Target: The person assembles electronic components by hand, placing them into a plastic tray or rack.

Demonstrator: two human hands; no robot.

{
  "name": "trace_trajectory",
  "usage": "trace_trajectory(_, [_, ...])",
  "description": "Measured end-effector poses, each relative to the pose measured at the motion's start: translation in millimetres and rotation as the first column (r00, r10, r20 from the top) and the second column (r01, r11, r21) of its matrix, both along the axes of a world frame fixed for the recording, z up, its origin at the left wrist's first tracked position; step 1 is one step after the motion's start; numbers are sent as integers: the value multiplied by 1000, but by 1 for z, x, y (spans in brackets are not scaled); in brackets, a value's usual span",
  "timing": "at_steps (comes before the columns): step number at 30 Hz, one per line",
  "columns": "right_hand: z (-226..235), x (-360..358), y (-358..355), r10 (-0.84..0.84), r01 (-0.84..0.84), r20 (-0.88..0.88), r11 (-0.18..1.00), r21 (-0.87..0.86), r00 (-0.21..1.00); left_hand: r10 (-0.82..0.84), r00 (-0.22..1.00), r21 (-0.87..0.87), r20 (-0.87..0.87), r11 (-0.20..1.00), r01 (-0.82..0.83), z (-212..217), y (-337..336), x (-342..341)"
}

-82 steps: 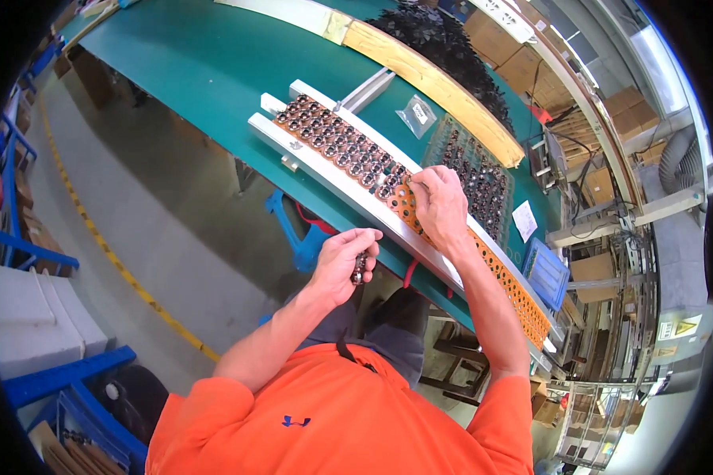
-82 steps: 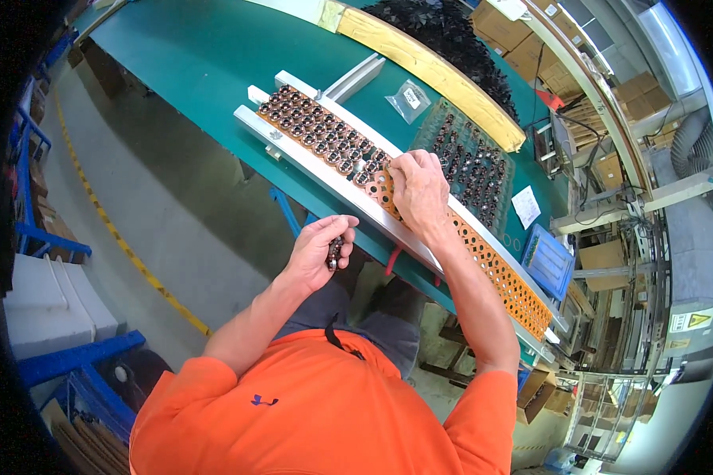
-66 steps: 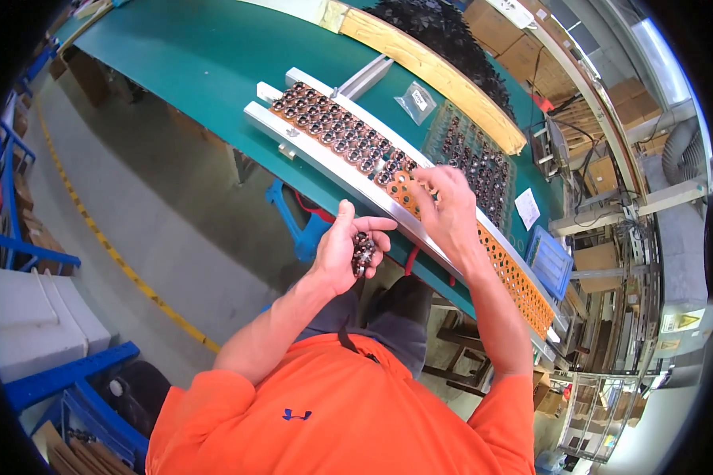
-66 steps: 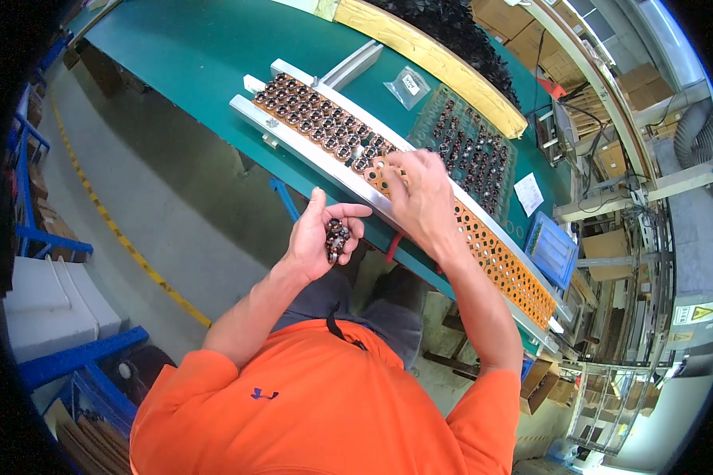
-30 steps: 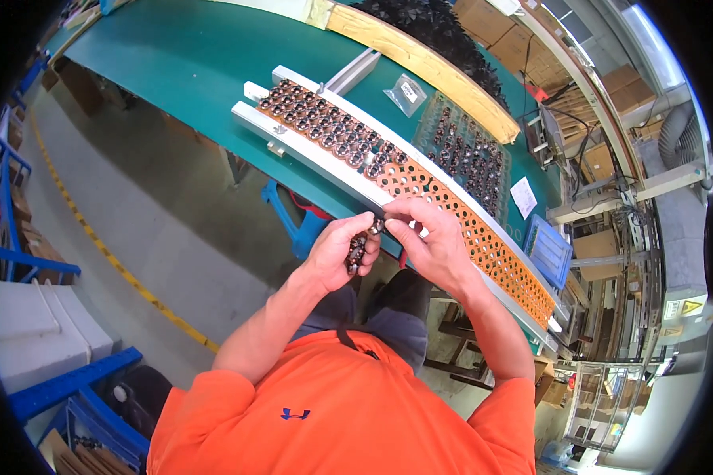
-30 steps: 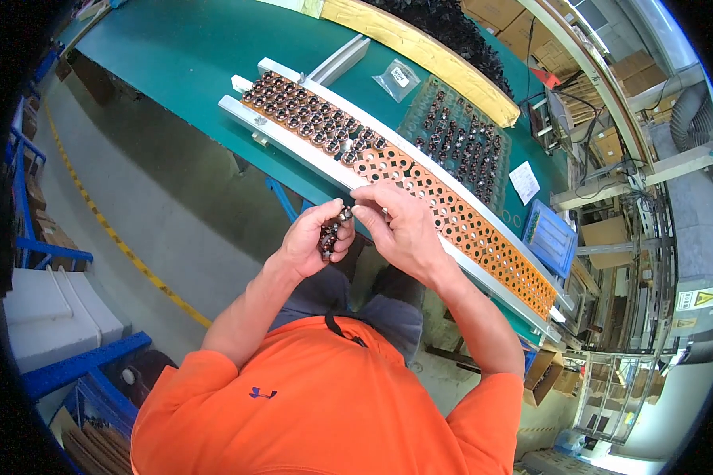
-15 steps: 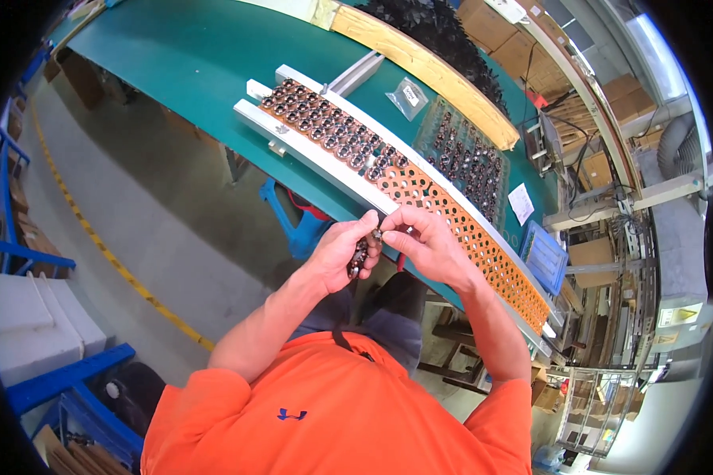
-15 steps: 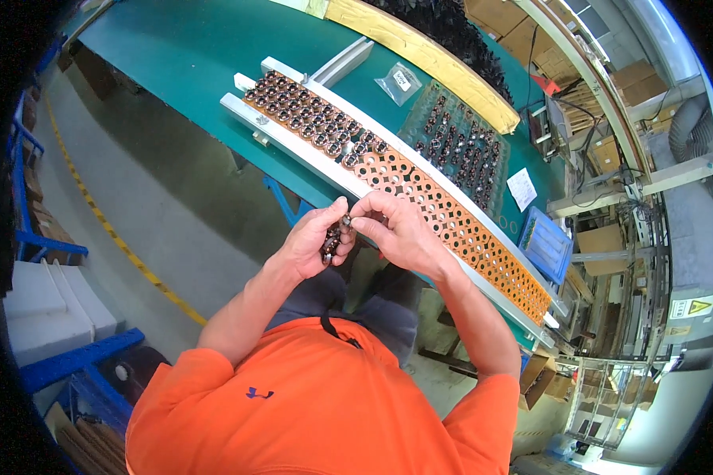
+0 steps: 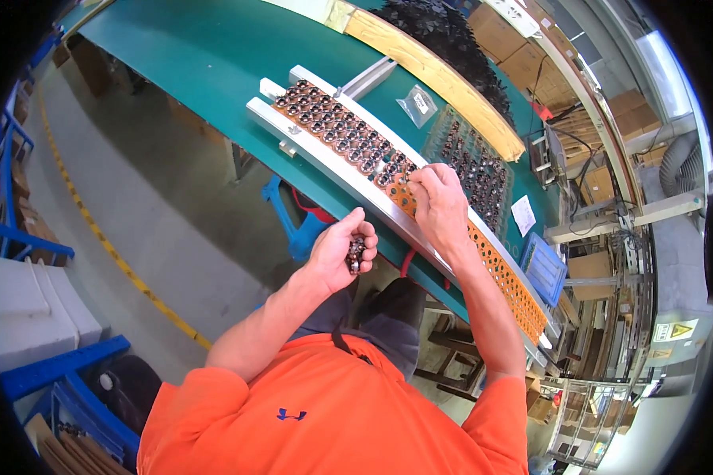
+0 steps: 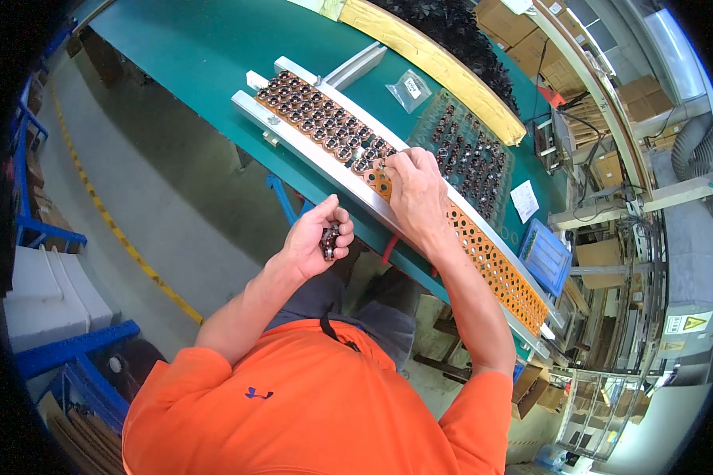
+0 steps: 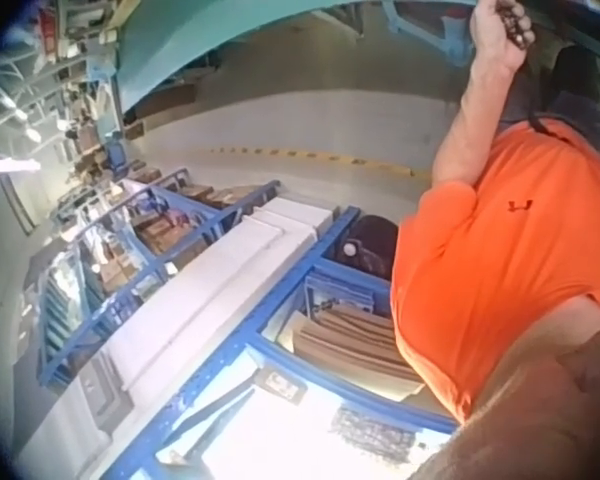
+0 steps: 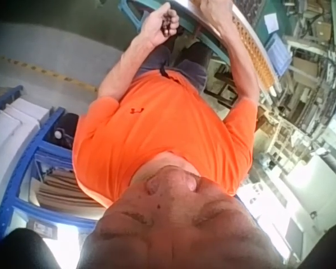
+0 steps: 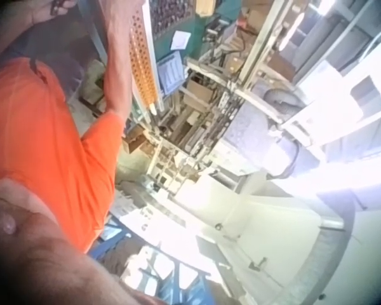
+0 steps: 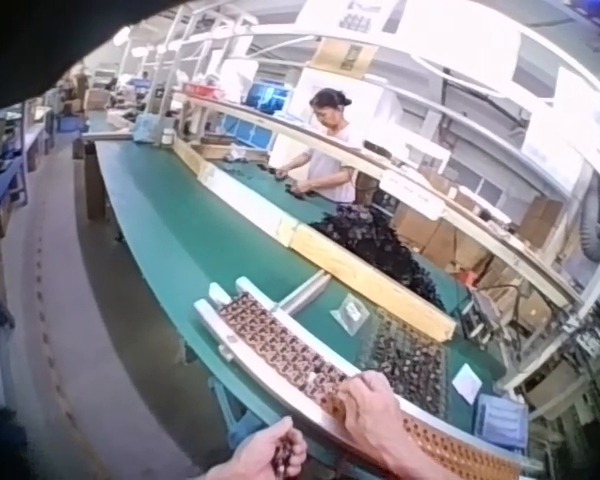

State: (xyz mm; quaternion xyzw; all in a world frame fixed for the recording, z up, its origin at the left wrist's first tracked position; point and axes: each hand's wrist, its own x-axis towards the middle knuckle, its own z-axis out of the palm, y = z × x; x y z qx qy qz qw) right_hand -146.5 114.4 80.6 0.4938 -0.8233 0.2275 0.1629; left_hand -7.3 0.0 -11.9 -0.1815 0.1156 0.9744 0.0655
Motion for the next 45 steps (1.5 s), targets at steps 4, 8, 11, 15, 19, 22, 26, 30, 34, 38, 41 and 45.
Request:
trace_trajectory(4, [-4,0,-4,-22,22,8,998,58,1000,7,1000,0,-5,1000,-7,-2,-2,1])
trace_trajectory(8, [-6,-1,-5,-24,26,-27,996,88,999,14,1000,-14,20,1000,-14,1,-3,1])
trace_trajectory(11, [-7,-1,-6,-22,27,-51,995,92,998,20,1000,-13,8,1000,-20,1,-4,2])
trace_trajectory(15, [-8,-2,-5,-20,28,-80,993,111,997,19,1000,-9,10,1000,-19,-2,-4,2])
trace_trajectory(19, [-7,-2,-6,-12,23,-92,993,116,996,19,1000,-9,5,1000,-19,-2,-5,2])
trace_trajectory(22, [-7,-4,-5,13,-1,-94,992,129,995,22,1000,-10,4,1000,-22,-4,-4,1])
trace_trajectory(26, [-3,-5,-6,11,4,-97,988,157,995,21,999,-24,24,999,-20,-1,-4,0])
trace_trajectory(30, [-1,-4,-6,7,8,-80,985,174,997,17,1000,-28,21,999,-16,7,-1,0])
trace_trajectory(34, [16,18,3,31,-30,-7,995,93,999,11,999,-16,33,1000,-11,7,2,1])
trace_trajectory(38, [26,49,14,209,-270,315,949,163,926,-24,998,-102,53,994,29,6,5,0])
trace_trajectory(41, [26,60,18,267,-400,451,887,230,852,-64,995,-163,82,984,77,19,8,0])
trace_trajectory(45, [24,69,19,292,-405,358,863,301,887,-83,996,-175,24,981,86,6,9,1])
